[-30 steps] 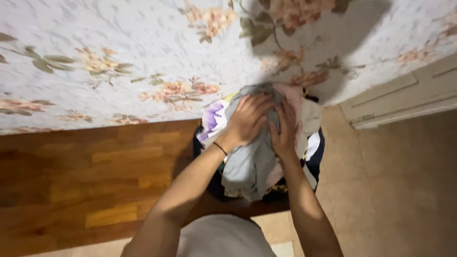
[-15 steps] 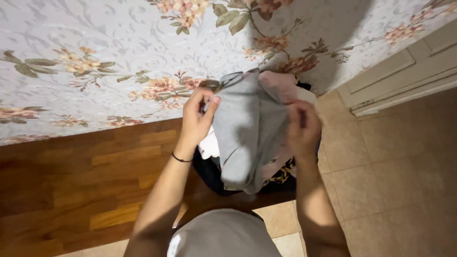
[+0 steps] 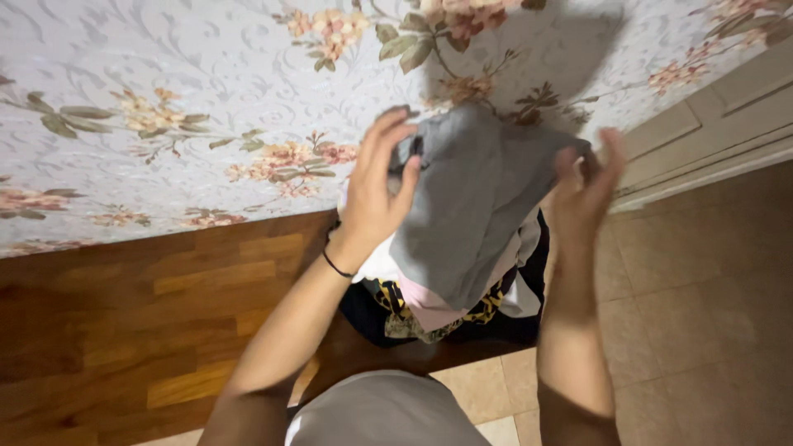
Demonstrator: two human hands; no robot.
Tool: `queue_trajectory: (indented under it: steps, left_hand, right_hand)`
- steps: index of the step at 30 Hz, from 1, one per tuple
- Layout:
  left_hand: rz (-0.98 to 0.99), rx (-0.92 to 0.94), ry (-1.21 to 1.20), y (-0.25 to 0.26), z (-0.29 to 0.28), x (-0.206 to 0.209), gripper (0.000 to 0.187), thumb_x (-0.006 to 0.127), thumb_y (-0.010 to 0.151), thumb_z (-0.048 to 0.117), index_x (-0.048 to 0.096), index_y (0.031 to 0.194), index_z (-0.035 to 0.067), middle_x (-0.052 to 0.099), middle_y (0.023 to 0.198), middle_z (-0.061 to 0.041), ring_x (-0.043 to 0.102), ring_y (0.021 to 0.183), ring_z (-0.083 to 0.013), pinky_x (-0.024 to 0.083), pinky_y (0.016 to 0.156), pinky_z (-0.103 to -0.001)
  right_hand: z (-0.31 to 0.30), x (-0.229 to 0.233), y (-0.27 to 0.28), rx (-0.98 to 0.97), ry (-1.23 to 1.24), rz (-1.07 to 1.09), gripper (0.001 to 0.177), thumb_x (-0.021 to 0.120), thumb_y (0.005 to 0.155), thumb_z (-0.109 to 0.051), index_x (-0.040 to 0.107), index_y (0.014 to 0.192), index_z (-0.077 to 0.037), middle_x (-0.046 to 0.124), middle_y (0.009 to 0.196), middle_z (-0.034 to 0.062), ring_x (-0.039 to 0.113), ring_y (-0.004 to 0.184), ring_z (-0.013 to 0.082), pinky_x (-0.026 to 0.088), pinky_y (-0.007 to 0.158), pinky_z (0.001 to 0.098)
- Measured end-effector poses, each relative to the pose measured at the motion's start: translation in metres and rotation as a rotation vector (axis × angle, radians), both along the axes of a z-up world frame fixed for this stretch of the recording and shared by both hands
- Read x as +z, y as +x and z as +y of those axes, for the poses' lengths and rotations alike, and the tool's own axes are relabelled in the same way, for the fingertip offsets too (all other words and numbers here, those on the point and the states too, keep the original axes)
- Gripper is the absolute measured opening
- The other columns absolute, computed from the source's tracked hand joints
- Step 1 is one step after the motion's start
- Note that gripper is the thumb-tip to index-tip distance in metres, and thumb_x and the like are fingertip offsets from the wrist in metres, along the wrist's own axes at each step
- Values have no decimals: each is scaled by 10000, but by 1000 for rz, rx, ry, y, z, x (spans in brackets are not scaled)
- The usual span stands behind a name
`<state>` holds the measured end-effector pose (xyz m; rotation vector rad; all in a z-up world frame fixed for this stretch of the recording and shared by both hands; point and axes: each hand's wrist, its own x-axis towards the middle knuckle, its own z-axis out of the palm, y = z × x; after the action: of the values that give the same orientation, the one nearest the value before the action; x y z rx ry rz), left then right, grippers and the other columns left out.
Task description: The person takes clothes out of a suitcase and folds them on a wooden surface by hand, adding them one at a time to a stack.
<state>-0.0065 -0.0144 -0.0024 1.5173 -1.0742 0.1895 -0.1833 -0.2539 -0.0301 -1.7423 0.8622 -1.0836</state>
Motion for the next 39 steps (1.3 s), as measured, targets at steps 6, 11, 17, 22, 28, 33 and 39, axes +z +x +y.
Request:
queue_trajectory:
  steps: [6,11,17,22,28,33,39]
  left_hand:
    - [-235,-146,294,-3,-44,-85,581,680,965,196,467,1494,87,480,1528,-224,434,1411,-443,342,1207,-531]
    - [-192,-184,300,15,-49,-126,564,590,1024,187,423,1549,66,484,1537,-202,461,1390,-437,377,1152,-507]
    - [-161,-159,283,3,-38,-121,544,579,1020,189,437,1522,35,492,1540,-189,482,1380,-410,390,1160,-468]
    - [-151,-133,325,-4,-34,-115,538,560,1014,190,442,1514,33,486,1549,-193,470,1392,-404,380,1182,-455]
    - [-118,-113,307,-13,-20,-92,542,600,1010,210,460,1510,58,478,1558,-192,474,1408,-397,380,1182,-460]
    - [31,-64,98,-20,38,-102,481,604,1029,125,511,1497,60,561,1528,-155,532,1442,-360,396,1232,-452]
    - [230,319,105,-66,137,-230,333,564,1012,87,601,1333,5,628,1366,-195,590,1298,-373,447,1119,-437]
  right_hand:
    - [41,-101,49,361,-753,393,757,620,1031,-358,338,1609,42,344,1661,311,324,1554,504,246,1301,558]
    - [28,-113,69,362,-652,377,845,694,950,-447,364,1548,50,352,1572,345,334,1456,523,284,1201,561]
    - [32,-114,57,401,-650,383,859,708,960,-467,366,1571,32,359,1604,316,339,1487,507,278,1235,554]
    - [31,-102,52,471,-607,419,900,728,943,-484,354,1571,40,345,1612,332,317,1490,509,258,1221,558]
    - [69,-76,32,249,-591,392,860,792,922,-397,375,1548,21,352,1586,316,326,1467,494,274,1215,551]
    - [100,-98,-40,170,-420,-94,473,673,1058,-151,484,1452,32,392,1626,233,409,1513,369,356,1252,449]
    - [211,-215,-123,366,-187,-54,286,564,994,-127,650,757,8,661,738,81,613,663,187,494,630,315]
